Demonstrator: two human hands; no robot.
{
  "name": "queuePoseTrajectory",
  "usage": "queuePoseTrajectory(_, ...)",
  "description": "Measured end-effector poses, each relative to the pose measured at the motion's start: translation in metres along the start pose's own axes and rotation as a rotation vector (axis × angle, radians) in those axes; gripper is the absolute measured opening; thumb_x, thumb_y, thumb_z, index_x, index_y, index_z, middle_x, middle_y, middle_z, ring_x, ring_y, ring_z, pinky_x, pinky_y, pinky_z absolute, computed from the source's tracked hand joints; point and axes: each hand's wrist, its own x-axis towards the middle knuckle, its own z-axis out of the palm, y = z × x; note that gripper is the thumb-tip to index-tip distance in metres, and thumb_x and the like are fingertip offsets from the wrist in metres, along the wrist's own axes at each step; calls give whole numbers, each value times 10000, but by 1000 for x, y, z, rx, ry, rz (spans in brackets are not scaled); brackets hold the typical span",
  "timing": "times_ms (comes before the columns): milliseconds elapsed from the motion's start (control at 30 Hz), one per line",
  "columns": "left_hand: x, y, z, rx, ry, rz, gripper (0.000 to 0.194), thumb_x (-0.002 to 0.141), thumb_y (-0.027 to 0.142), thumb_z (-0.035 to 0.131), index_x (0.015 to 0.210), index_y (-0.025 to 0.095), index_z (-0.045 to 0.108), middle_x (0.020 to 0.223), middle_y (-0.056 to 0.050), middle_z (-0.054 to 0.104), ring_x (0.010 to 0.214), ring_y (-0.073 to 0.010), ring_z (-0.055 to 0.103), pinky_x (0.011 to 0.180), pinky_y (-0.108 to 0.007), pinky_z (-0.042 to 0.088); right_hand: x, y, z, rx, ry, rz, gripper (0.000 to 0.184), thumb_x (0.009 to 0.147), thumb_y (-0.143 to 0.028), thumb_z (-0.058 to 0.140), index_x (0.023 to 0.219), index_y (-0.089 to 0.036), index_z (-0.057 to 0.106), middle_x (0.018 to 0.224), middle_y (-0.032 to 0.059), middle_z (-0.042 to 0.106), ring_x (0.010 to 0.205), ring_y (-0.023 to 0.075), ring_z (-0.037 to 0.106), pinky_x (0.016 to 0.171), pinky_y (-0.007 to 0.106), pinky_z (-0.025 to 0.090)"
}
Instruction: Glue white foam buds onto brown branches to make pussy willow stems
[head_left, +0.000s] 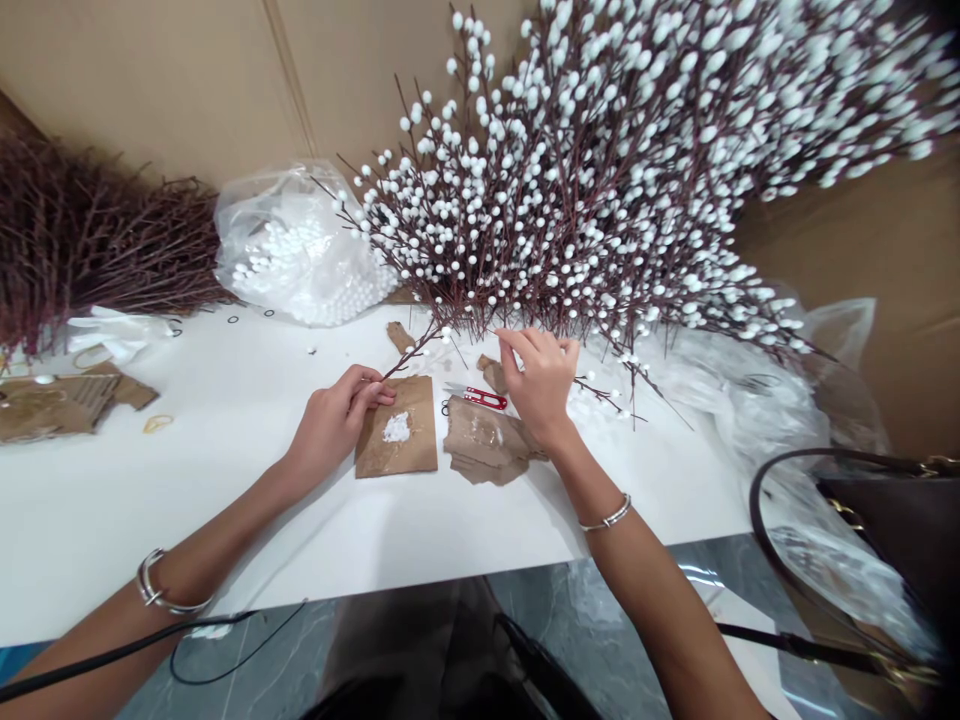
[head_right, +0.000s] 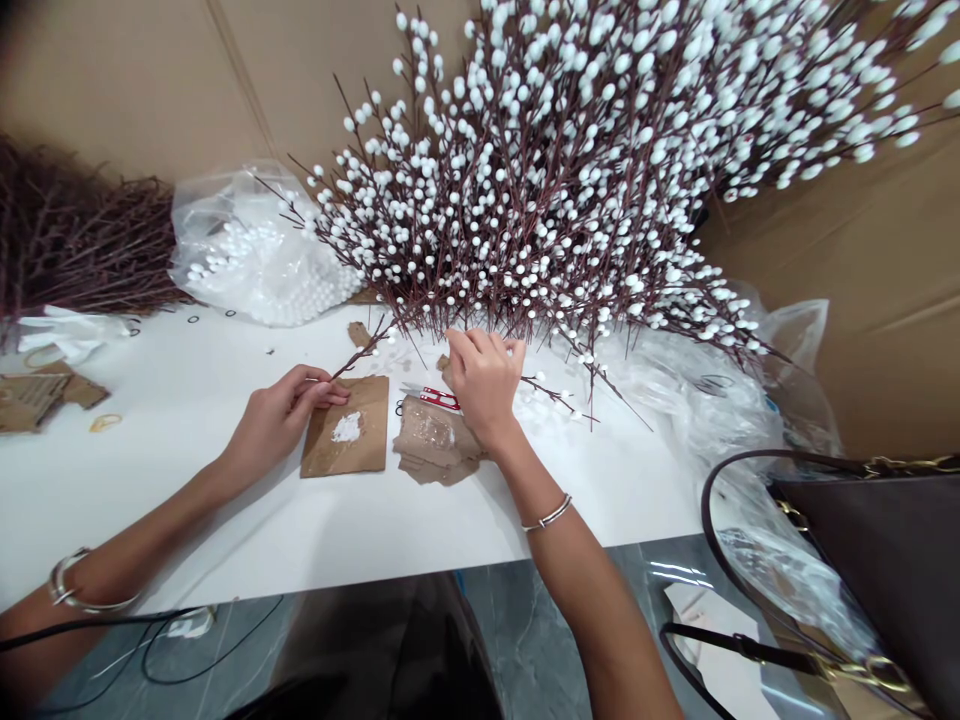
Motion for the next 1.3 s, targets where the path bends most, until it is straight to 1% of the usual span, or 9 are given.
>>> queuePoseTrajectory(133, 0, -1, 1, -13, 0, 0, 239, 991, 463, 408, 1000, 256, 527, 995, -33, 768, 957, -207, 732, 903, -349, 546, 0, 0, 0, -7, -2, 1, 254, 990, -209, 454, 957, -264, 700, 858, -2, 712, 808, 177, 599, 774, 360, 287)
queuePoseTrajectory(333, 0, 1, 1, -42, 1, -8, 253, 988, 464, 410, 1003, 244, 533, 986, -42, 764, 954, -210, 729, 910, -364, 552, 1, 0, 0, -7, 52, -13, 238, 990, -208, 467, 971, -260, 698, 855, -17, 714, 791, 162, 607, 779, 350, 290)
queuePoseTrajectory(633, 2, -1, 2, -50, 4, -6, 259, 982, 455, 418, 993, 235, 554, 967, -40, 763, 942, -208, 732, 909, -367, 557, 2, 3, -1, 42, 64, 63, 273, 1013, -237, 408, 1063, -249, 676, 935, 4, 733, 853, 177, 637, 810, 354, 303)
queuePoseTrajectory(800, 1, 0, 1, -49, 2, -8, 265, 982, 453, 416, 995, 231, 559, 975, -43, 759, 944, -209, 731, 909, -367, 556, 4, 9, -1, 80, 74, 109, 263, 1011, -238, 421, 1061, -229, 679, 969, 6, 746, 810, 155, 643, 796, 339, 325)
queuePoseTrajectory(1033, 0, -1, 0, -43, -5, 1, 267, 988, 448, 413, 1002, 232, 568, 986, -39, 757, 953, -204, 728, 912, -361, 554, 4, 13, 1, 67, 33, 131, 258, 997, -225, 435, 1061, -239, 684, 987, 4, 750, 846, 156, 647, 791, 342, 319)
queuePoseTrajectory(1300, 0, 2, 0, -38, -7, 0, 270, 989, 450, 412, 995, 232, 572, 975, -35, 759, 949, -200, 729, 914, -347, 547, 3, 13, 3, 42, 35, 119, 258, 996, -218, 429, 1053, -251, 679, 950, -5, 743, 825, 161, 644, 806, 340, 316)
